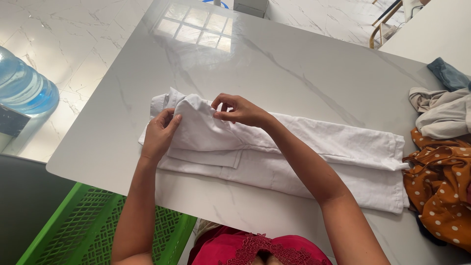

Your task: Folding a white button-down shirt neatly on a table by smoothing the fabric and folding the sleeves and body.

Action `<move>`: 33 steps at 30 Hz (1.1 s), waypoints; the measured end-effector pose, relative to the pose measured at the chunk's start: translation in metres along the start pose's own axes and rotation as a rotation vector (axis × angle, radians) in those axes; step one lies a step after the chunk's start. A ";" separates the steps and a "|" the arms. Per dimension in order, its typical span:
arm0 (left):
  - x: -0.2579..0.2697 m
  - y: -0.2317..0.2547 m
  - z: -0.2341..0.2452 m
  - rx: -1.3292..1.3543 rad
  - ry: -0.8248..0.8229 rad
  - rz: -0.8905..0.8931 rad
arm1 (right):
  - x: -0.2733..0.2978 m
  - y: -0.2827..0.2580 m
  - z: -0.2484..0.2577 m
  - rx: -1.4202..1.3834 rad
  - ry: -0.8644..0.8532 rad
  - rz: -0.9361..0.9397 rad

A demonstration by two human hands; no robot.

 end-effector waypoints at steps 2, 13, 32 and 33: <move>0.001 0.002 0.001 0.013 0.006 -0.009 | 0.002 -0.003 -0.005 -0.037 -0.012 -0.009; 0.007 0.002 0.011 0.109 0.035 -0.031 | 0.009 -0.003 0.014 0.122 0.032 -0.029; -0.002 -0.044 -0.010 -0.115 -0.163 0.272 | 0.027 0.006 0.014 0.268 0.062 -0.213; 0.003 -0.032 -0.006 -0.116 -0.151 0.291 | 0.026 0.010 0.014 0.309 0.052 -0.207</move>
Point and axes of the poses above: each hand's wrist, its own x-axis away from the middle knuckle, its own z-axis out of the back of the hand, y = z × x, the point moved 10 cm from there along -x, towards the middle knuckle, and after that the axes turned 14 degrees about -x, right-handed, at the moved point
